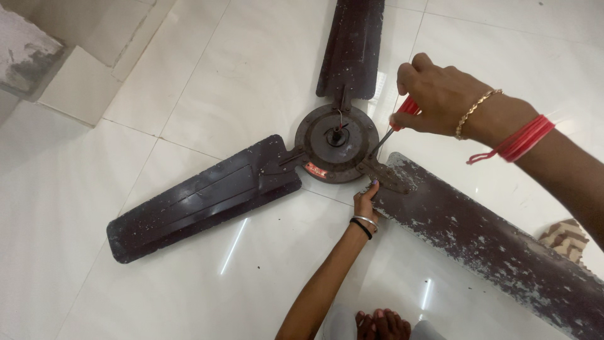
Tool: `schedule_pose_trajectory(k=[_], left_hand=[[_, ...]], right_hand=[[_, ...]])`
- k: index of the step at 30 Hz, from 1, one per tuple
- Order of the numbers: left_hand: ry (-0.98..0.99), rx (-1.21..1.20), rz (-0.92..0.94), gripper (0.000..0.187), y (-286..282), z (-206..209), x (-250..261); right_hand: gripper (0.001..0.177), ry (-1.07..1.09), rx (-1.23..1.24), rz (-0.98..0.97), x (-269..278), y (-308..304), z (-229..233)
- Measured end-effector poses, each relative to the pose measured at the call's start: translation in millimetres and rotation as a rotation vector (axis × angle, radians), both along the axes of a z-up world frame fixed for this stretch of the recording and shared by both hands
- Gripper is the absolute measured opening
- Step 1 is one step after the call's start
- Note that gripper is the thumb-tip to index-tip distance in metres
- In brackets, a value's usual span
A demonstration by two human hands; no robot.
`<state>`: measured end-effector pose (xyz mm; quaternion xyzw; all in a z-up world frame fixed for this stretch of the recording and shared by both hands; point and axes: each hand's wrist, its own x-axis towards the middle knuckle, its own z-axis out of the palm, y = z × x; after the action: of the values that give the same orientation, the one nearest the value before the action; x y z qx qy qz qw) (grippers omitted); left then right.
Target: The person wipes a ceiling fan blade with a cloth, then uses a screwdriver to tighten a screw on the blade mount. The person then wipes the fan motor housing with the cloth.
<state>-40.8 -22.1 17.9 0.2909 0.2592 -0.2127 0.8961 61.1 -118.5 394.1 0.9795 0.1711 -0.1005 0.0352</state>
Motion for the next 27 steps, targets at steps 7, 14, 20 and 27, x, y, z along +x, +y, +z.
schedule_pose_trajectory(k=[7, 14, 20, 27], left_hand=[[0.15, 0.058, 0.008, 0.046, -1, 0, 1], [0.045, 0.004, -0.045, 0.048, 4, 9, 1], [0.045, 0.0, -0.053, 0.047, 2, -2, -1], [0.024, -0.004, -0.049, 0.043, 1, -8, 2]], right_hand=[[0.035, -0.017, -0.03, 0.049, 2, -4, -3], [0.056, -0.007, -0.118, -0.01, -4, 5, -1], [0.037, 0.13, 0.151, -0.032, 9, -9, -7], [0.049, -0.108, -0.225, -0.055, -3, 11, -5]])
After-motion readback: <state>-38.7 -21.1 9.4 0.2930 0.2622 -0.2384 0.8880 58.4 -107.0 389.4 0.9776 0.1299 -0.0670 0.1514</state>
